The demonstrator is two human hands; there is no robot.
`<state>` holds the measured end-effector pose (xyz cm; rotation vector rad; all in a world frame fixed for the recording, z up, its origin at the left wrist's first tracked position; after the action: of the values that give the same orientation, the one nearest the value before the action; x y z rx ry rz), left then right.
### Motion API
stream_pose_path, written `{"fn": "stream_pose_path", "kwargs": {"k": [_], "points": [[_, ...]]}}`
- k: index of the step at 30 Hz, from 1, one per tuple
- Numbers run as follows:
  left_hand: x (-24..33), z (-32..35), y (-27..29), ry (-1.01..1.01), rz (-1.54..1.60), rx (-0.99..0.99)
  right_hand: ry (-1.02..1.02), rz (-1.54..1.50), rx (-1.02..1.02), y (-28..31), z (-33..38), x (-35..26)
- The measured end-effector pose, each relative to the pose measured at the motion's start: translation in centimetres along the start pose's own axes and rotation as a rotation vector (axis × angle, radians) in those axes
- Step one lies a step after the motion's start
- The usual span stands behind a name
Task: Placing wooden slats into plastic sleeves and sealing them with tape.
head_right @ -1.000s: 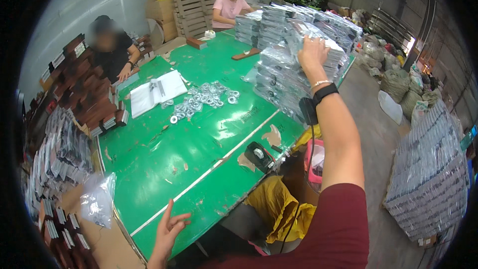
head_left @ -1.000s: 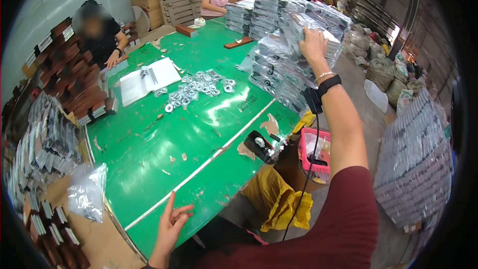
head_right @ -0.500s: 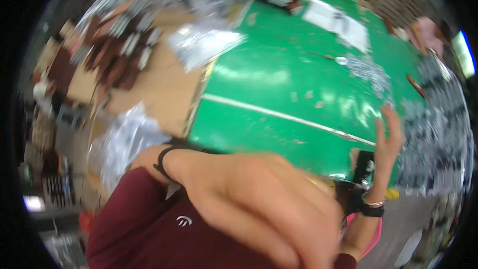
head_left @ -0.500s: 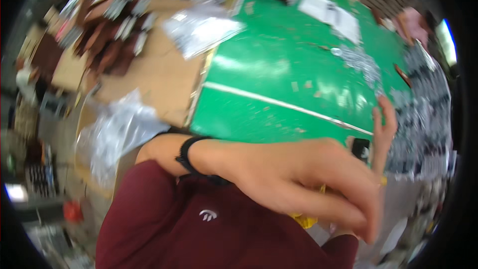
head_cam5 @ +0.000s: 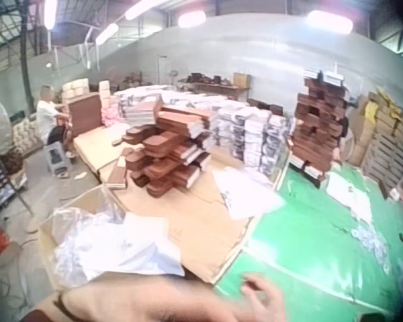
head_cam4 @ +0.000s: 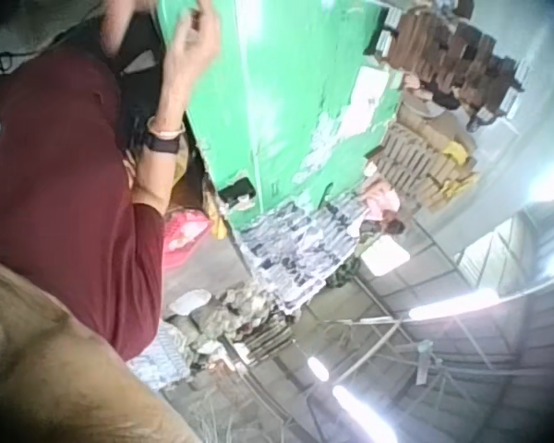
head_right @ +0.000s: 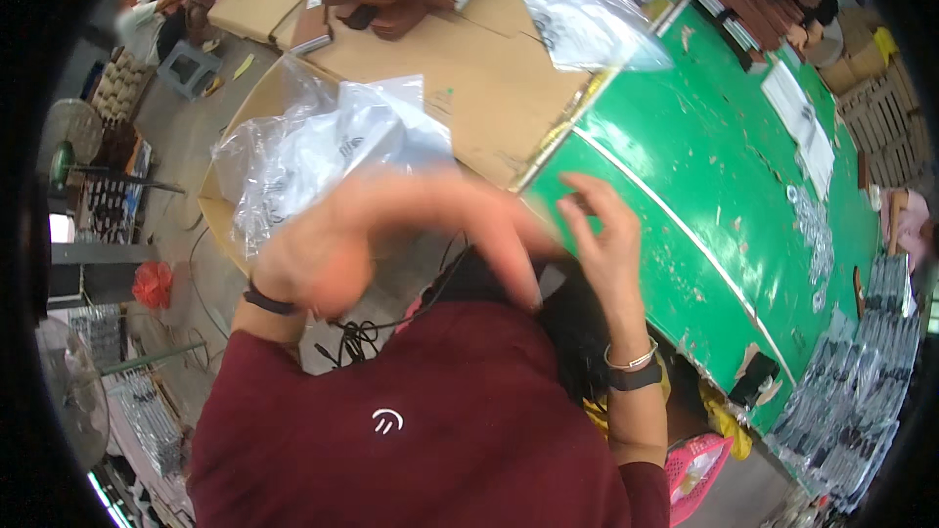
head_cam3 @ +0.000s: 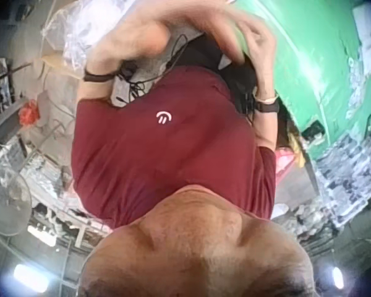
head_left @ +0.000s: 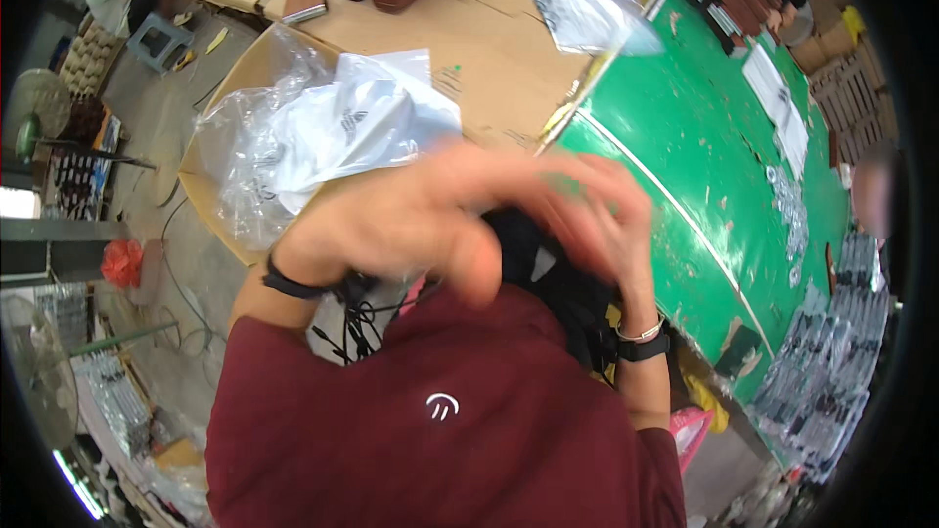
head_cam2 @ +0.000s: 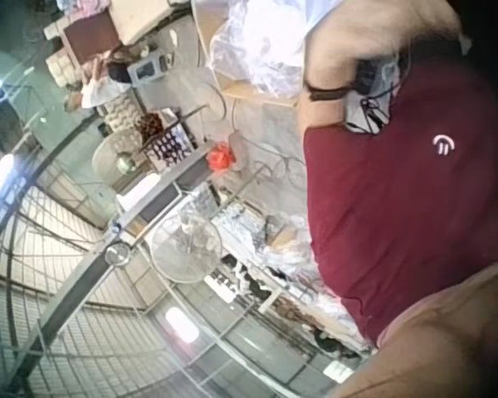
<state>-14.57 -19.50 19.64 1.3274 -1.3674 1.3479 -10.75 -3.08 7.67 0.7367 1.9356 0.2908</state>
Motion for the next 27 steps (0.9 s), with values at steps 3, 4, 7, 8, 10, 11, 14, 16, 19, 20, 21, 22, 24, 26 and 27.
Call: {"fn": "stream_pose_path", "kwargs": {"k": [3, 4, 7, 8, 10, 11, 14, 16, 19, 20, 21, 22, 24, 26, 27], "points": [[-4.5, 12.8, 19.3, 0.356, -0.639, 0.882, 0.029, 0.009, -0.140, -6.0, -2.0, -2.0], [-5.7, 18.5, 24.0, 0.519, -0.855, 1.102, 0.049, -0.006, -0.156, -7.8, -2.5, -2.2], [-8.5, 21.9, 26.3, 0.296, -1.098, 1.087, 0.197, 0.158, -0.147, -12.2, -5.1, -1.8], [-9.7, 22.0, 26.6, 0.292, -1.100, 1.085, 0.226, 0.239, -0.167, -13.6, -6.6, -1.6], [-12.7, 22.0, 27.3, 0.632, -1.377, 1.030, 0.260, 0.319, -0.180, -16.2, -9.1, -1.0], [-12.7, 22.1, 27.5, 0.624, -1.383, 1.029, 0.187, 0.352, -0.237, -18.0, -9.9, 0.7], [-13.0, 25.8, 29.9, 0.943, -1.247, 1.099, 0.161, 0.421, -0.252, -20.4, -10.3, 1.8], [-8.1, 28.5, 28.9, 0.737, -1.090, 1.319, 0.182, 0.427, -0.212, -20.5, -10.4, 1.1], [-3.3, 25.0, 24.2, 0.393, -0.313, 1.136, 0.256, -0.016, -0.166, -19.6, -11.4, -3.8], [-2.2, 22.6, 22.2, 0.323, -0.205, 1.012, 0.246, -0.011, -0.160, -19.8, -11.7, -4.7], [-1.8, 20.5, 20.7, 0.253, -0.101, 0.883, 0.082, -0.448, -0.211, -21.5, -11.9, -4.5], [-1.9, 19.5, 20.2, 0.255, -0.102, 0.864, -0.085, -0.883, -0.246, -22.8, -11.8, -4.6], [-2.8, 16.2, 18.1, 0.261, 0.042, 0.631, -0.160, -1.118, -0.350, -22.5, -11.9, -6.0], [-2.0, 12.5, 17.2, 0.251, -0.074, 0.603, -0.247, -1.257, -0.487, -22.1, -10.3, -5.5], [-1.6, 10.9, 16.7, 0.233, -0.190, 0.610, -0.250, -1.249, -0.464, -20.8, -9.9, -5.1]]}}
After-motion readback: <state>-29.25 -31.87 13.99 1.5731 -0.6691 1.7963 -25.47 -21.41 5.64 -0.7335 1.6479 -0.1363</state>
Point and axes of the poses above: each hand's wrist, its own z-axis away from the middle knuckle, its own y-axis out of the back of the hand, x = y × z, the point moved 10 cm from there along -z, towards the middle knuckle, and after that the axes turned 11 degrees about y, right-handed, at the moved point
